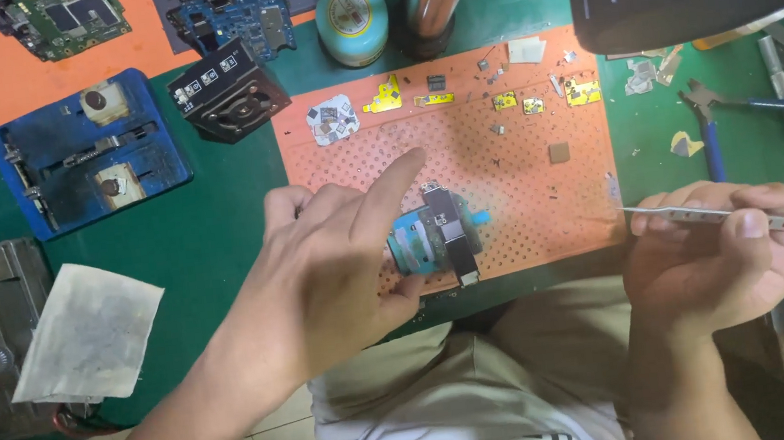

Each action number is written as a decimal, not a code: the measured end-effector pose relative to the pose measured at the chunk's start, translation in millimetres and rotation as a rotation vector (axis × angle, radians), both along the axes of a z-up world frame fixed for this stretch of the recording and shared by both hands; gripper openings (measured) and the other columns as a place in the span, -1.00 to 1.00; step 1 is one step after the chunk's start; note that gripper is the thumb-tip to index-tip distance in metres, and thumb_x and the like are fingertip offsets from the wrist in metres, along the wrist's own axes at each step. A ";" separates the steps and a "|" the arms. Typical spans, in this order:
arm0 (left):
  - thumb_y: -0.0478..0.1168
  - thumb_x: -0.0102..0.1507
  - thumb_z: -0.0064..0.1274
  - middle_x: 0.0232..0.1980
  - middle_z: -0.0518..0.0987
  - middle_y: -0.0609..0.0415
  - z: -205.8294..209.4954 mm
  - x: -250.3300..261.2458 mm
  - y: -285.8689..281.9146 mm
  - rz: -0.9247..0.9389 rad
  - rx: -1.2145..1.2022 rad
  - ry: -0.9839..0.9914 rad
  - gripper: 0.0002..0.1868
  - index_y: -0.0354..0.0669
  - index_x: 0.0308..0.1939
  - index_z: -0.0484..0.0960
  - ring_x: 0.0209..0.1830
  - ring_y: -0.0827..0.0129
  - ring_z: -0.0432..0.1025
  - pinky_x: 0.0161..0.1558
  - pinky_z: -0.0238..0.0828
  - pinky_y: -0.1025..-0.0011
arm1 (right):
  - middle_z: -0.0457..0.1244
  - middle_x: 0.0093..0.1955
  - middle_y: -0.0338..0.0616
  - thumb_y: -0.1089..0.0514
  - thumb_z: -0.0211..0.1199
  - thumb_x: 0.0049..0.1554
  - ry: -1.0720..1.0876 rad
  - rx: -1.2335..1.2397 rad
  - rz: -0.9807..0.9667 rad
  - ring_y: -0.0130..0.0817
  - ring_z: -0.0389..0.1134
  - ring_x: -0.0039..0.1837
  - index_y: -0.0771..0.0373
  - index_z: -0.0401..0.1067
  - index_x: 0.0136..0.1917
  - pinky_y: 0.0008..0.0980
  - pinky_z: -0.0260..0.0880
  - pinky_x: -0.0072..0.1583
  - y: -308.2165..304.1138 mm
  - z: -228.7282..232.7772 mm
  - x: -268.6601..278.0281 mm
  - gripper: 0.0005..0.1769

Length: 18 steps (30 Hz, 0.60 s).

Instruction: Repairing a mobile phone motherboard by manipulating small components with tweezers and pliers under a microscope.

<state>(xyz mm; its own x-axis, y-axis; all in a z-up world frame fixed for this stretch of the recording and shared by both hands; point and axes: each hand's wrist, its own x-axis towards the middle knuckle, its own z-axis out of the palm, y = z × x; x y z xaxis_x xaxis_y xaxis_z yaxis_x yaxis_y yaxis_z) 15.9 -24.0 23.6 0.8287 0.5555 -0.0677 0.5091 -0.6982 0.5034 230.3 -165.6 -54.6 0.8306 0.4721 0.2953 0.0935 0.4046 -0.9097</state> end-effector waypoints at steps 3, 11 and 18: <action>-0.17 -0.18 0.24 -0.52 0.38 0.02 -2.0 2.1 7.9 -0.081 -0.091 0.006 -0.07 -0.22 0.20 0.11 -0.51 0.15 0.23 -0.31 -0.07 0.34 | -0.02 -0.46 -0.01 0.04 0.04 0.09 -0.026 -0.033 -0.022 -0.29 0.02 -0.47 0.16 0.10 -0.08 -0.28 0.18 -0.36 1.5 -0.3 -2.1 -0.77; -0.18 -0.07 0.10 -0.57 0.36 0.05 4.3 0.9 24.5 -0.195 -0.265 0.001 -0.19 -0.15 0.21 0.08 -0.43 0.16 0.26 -0.15 -0.07 0.35 | -0.06 -0.48 -0.10 0.05 0.05 0.08 -0.002 -0.081 0.021 -0.28 0.01 -0.50 0.16 0.10 -0.09 -0.22 0.19 -0.40 -4.1 -5.8 0.7 -0.77; -0.11 -0.07 0.20 -0.48 0.41 0.15 -10.6 -4.5 29.9 -0.190 -0.302 -0.051 -0.12 -0.06 0.21 0.03 -0.39 0.19 0.32 -0.13 -0.05 0.29 | 0.02 -0.38 -0.06 0.07 0.10 0.11 0.080 -0.092 0.108 -0.20 0.09 -0.41 0.15 0.12 -0.05 -0.06 0.29 -0.33 -30.2 -20.7 22.5 -0.77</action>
<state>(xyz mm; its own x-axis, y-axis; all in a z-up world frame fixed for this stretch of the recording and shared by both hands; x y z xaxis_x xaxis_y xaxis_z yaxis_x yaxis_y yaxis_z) 11.4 5.9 12.9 0.9218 0.3525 -0.1613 0.3536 -0.5939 0.7226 252.8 -195.8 -75.3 0.7927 0.5819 0.1817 -0.0201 0.3229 -0.9462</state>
